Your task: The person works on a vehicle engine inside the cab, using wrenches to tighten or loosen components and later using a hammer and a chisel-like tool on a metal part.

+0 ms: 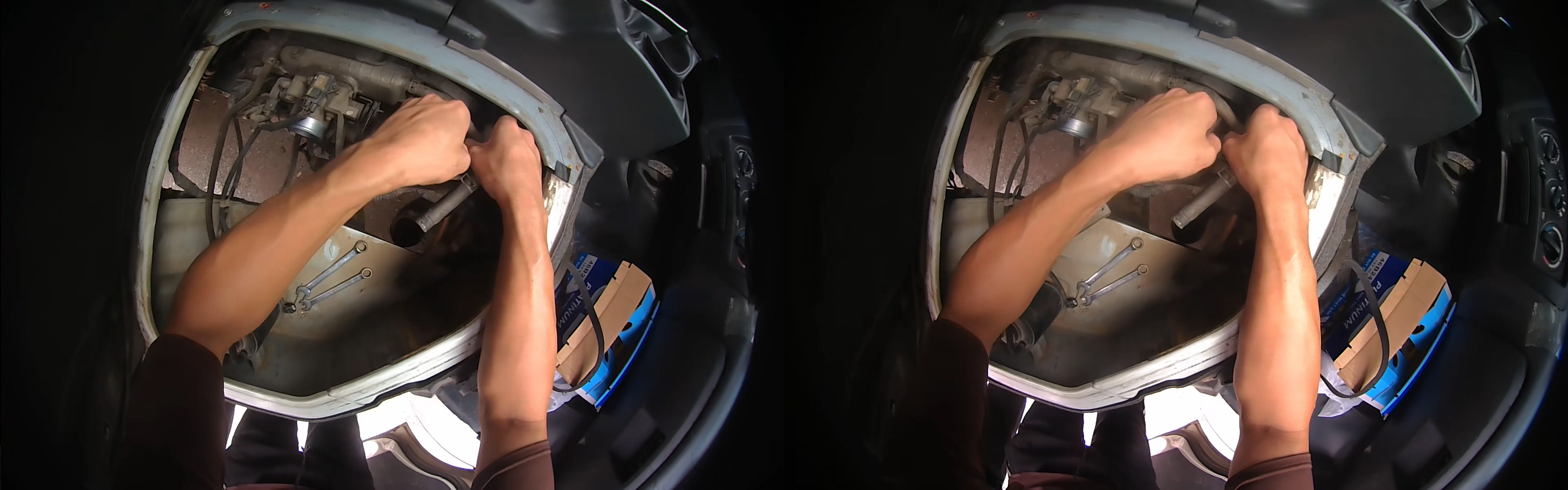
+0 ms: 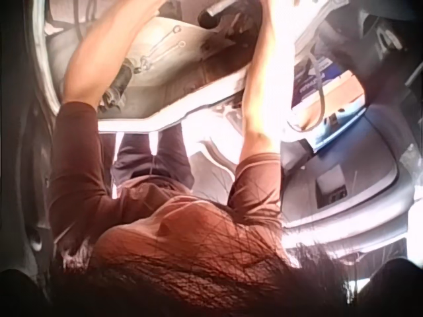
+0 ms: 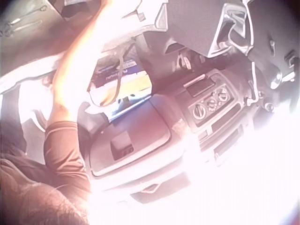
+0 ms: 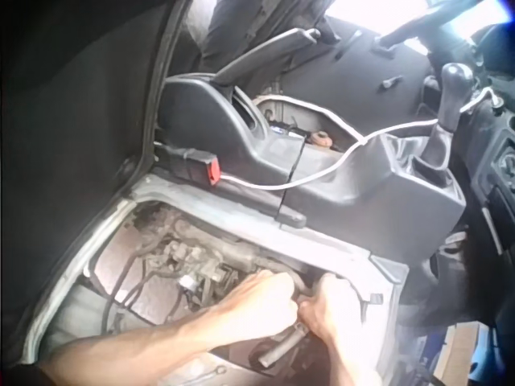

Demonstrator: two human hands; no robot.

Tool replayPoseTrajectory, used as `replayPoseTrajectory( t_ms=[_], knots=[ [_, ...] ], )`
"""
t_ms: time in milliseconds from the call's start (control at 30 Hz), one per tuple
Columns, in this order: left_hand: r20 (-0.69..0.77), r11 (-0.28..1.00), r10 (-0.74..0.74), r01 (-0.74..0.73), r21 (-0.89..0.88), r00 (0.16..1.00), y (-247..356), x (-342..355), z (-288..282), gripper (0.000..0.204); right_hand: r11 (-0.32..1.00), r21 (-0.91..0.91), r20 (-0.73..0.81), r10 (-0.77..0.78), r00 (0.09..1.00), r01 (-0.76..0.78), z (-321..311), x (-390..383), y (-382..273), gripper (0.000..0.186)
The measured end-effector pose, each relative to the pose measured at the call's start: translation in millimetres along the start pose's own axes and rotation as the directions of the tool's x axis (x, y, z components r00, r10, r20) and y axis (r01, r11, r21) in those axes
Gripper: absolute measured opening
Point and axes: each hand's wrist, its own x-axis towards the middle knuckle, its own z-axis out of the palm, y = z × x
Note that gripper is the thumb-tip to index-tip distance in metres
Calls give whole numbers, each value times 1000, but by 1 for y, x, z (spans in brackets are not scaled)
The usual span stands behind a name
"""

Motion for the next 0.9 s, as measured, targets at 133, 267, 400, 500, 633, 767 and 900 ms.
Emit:
replayPoseTrajectory(
  t_ms=[133, 267, 400, 500, 633, 767, 900],
  knots=[
    [-65, 982, 142, -132, 137, 988, 1, -7, 11, 24, 1000, -12, -4, -12, 1000, 12, 3, 1, 3, 33],
    [-86, 963, 75, -50, 264, 993, -15, -27, 39, 27, 999, -3, -5, -53, 999, 53, 1, -2, 4, 31],
    [-139, 976, 140, -113, 188, 980, -39, -39, 65, 38, 1000, 0, 6, -27, 1000, 27, -2, -1, 2, 30],
    [-256, 966, 235, -196, 169, 938, -57, -41, 77, 39, 999, -22, 20, -26, 999, 27, -1, -2, 2, 33],
    [-250, 940, 307, -253, 227, 918, -68, -41, 80, 40, 999, -28, 38, -21, 999, 22, -1, -1, 2, 34],
    [-205, 939, 318, -276, 206, 926, -65, -40, 70, 41, 999, -28, 32, -25, 999, 26, -1, -1, 0, 33],
    [-202, 963, 263, -244, 114, 943, -52, -32, 64, 38, 999, -20, -10, -30, 999, 30, 0, 0, 0, 33]
  ],
)
